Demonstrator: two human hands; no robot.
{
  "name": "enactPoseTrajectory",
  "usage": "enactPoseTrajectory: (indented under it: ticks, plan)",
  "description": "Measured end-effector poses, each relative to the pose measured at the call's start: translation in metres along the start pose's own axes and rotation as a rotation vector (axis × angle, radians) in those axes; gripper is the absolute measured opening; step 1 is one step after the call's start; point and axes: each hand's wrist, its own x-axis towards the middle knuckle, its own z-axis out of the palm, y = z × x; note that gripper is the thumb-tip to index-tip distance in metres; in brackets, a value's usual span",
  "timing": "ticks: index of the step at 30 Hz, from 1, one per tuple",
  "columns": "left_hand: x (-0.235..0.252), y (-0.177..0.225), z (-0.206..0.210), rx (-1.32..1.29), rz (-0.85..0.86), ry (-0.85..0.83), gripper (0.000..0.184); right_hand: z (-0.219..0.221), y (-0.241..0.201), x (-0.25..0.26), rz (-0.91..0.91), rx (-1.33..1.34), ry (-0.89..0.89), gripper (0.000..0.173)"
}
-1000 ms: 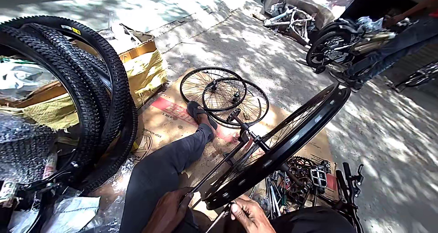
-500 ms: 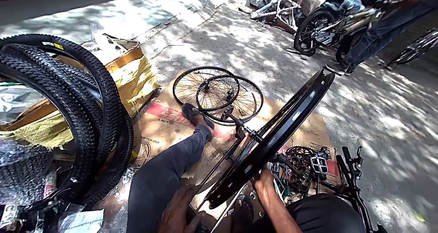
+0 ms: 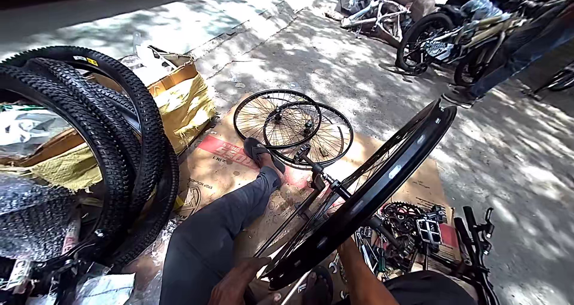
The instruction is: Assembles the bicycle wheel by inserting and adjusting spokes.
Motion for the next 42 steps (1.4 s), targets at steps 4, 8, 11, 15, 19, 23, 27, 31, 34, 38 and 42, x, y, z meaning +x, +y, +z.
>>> enactPoseTrajectory:
  ticks: [4,8,11,15,19,23,27,31,34,38,42]
  plan:
    - [0.004,-0.002,0.003,0.004,0.003,0.022,0.053,-0.001,0.002,-0.003,-0.016,0.008,-0.056,0.036]
    - [0.005,0.000,0.002,0.035,0.027,0.036,0.051,-0.006,0.009,0.011,-0.029,-0.016,-0.070,0.040]
    - [0.005,0.000,0.003,0.032,0.038,0.043,0.048,-0.004,0.005,0.002,-0.018,-0.024,-0.063,0.042]
    - [0.005,0.003,0.003,0.039,0.062,0.062,0.043,-0.006,0.005,-0.004,-0.042,-0.027,-0.100,0.040]
    - [0.004,0.001,0.003,0.096,0.082,0.062,0.037,-0.010,0.008,0.005,-0.016,-0.025,-0.103,0.042]
    - [0.004,0.003,0.003,0.142,0.072,0.041,0.034,-0.008,0.010,0.018,0.002,-0.027,-0.085,0.039]
    - [0.004,0.003,0.004,0.123,0.074,0.044,0.036,-0.013,0.014,0.027,0.015,-0.028,-0.068,0.041]
    - [0.005,0.004,0.004,0.090,0.087,0.057,0.038,0.002,0.000,0.006,0.047,-0.056,0.030,0.044]
    - [0.005,0.005,0.004,0.099,0.088,0.060,0.036,0.004,-0.003,0.005,0.050,-0.071,0.021,0.043]
    - [0.004,0.003,0.006,0.119,0.085,0.061,0.034,-0.004,0.007,0.019,0.013,-0.058,-0.014,0.044]
    - [0.004,0.003,0.007,0.143,0.087,0.067,0.033,0.001,-0.001,0.006,0.029,-0.068,-0.007,0.043]
